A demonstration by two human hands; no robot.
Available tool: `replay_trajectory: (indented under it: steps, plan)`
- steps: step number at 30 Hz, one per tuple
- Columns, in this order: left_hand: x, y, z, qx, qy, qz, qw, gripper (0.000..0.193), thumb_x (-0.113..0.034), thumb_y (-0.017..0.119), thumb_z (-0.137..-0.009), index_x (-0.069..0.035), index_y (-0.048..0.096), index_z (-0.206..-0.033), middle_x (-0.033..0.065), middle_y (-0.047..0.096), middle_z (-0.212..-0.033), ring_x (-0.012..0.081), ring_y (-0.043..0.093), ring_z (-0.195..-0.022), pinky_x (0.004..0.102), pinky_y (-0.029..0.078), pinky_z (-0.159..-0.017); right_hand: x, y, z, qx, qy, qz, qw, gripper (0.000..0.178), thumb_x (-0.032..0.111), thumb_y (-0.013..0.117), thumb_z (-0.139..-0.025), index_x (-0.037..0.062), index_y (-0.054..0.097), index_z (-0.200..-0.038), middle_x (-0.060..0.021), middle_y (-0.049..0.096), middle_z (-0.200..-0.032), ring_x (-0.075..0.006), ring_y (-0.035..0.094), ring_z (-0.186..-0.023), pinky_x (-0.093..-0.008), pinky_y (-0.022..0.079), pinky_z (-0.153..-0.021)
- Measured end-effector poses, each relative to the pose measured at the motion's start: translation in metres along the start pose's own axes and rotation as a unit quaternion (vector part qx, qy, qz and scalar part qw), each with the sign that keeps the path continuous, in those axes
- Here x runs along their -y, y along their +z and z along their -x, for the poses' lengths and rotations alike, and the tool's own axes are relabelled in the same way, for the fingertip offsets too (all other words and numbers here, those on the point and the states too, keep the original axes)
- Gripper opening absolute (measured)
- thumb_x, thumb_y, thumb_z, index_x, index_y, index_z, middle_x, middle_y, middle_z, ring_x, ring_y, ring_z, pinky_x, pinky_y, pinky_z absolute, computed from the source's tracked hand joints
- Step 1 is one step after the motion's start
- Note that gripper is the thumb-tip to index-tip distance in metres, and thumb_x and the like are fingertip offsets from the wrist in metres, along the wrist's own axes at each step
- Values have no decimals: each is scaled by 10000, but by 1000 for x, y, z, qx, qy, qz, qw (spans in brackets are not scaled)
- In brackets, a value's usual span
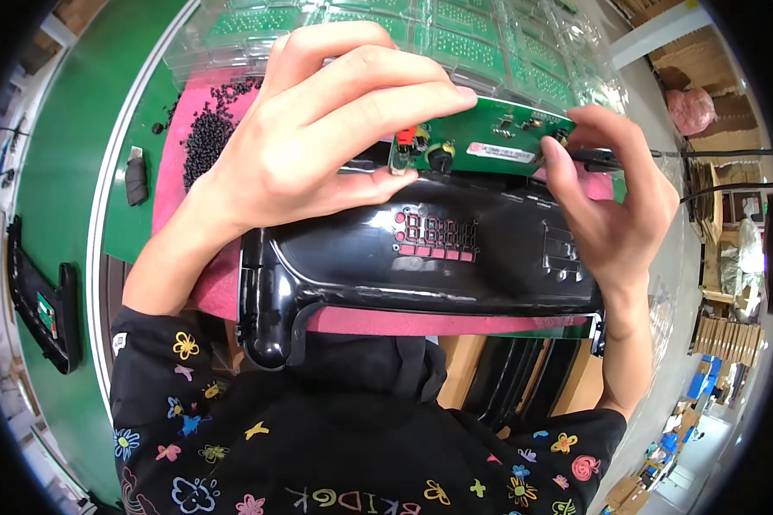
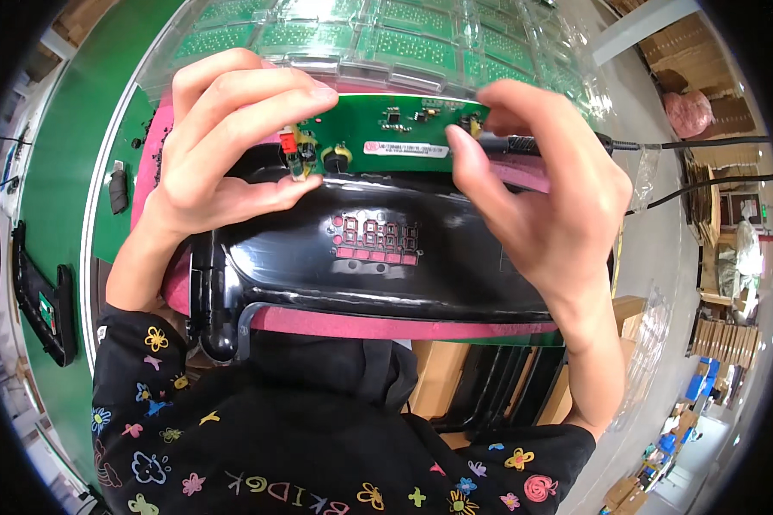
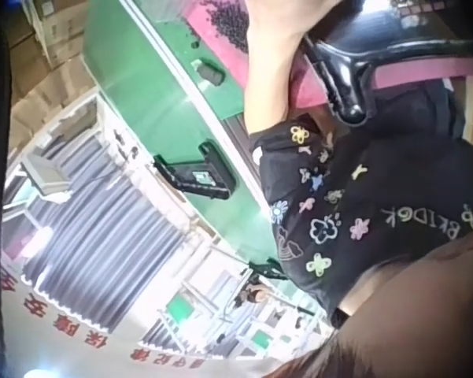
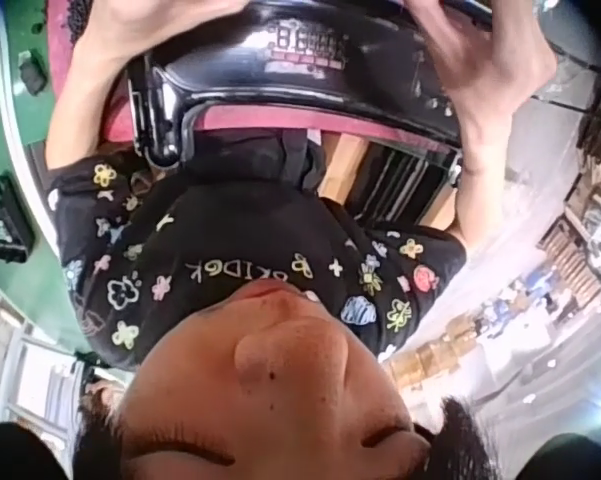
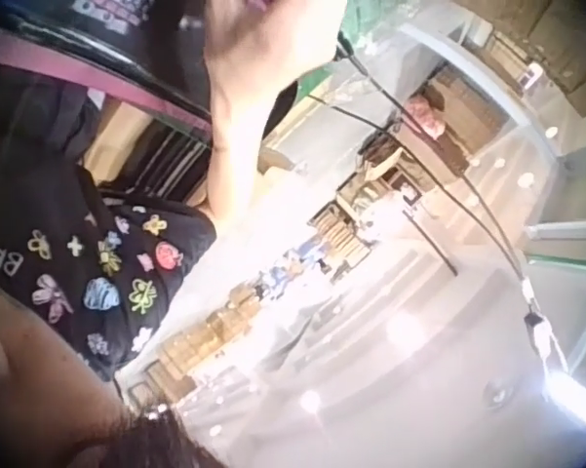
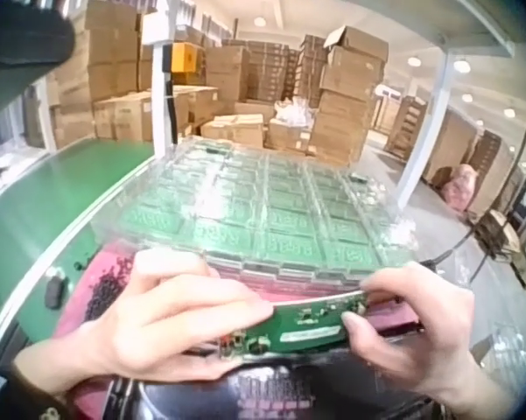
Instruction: The recorder is assembling electronic components by placing circuit boards into plastic housings and securing them with an electric screwdriver.
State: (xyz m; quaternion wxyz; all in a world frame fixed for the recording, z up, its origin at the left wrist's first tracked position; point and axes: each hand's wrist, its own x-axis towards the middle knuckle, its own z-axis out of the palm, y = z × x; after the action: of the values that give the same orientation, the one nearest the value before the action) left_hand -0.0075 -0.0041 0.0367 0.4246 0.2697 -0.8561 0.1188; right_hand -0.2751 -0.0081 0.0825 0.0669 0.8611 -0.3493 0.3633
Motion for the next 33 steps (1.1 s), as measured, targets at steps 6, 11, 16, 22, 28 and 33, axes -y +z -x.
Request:
replay_trajectory:
  steps: [6,11,16,22,28,33]
  plan:
    - [2,-4,6,134,-1,118,984,681,-289,828,-621,0,639,-1209,100,662,-1064,281,605,-973,386,477,-825,9,-14,41,77,112,-136,981,160,-46,705,-768,-31,664,-922,-80,684,-741,-128,671,-638,-231,529,-624]
    - [-10,9,14,207,4,275,939,640,-283,848,-553,-4,656,-1096,73,652,-971,253,605,-882,362,470,-719,21,-27,76,208,271,-313,886,400,29,789,-754,-42,634,-1115,-94,708,-839,-124,684,-734,-251,539,-699]
    - [-14,7,21,282,-36,304,909,620,-263,861,-555,-17,656,-1085,82,642,-911,257,621,-823,356,492,-679,26,-19,87,292,222,-293,883,791,278,943,-549,15,577,-1199,-107,652,-1040,-226,652,-896,-324,539,-818]
    - [-13,3,18,325,-126,283,894,598,-213,851,-576,-4,639,-1095,104,636,-912,277,654,-769,361,544,-656,-1,11,89,212,188,-317,905,680,240,889,-609,11,571,-1164,-144,599,-1179,-308,576,-1102,-389,450,-958]
    - [-14,14,26,332,-142,174,916,604,-217,842,-590,-25,607,-1112,69,624,-948,277,649,-771,354,517,-609,-3,32,89,209,168,-245,932,629,76,809,-583,35,562,-1159,-146,560,-1207,-337,519,-1116,-418,416,-979]
    - [-17,17,27,340,-138,146,919,609,-224,845,-586,-40,609,-1116,59,606,-1003,262,648,-797,357,510,-604,0,34,91,215,177,-206,938,623,62,802,-576,34,562,-1151,-143,556,-1200,-340,517,-1096,-422,423,-961]
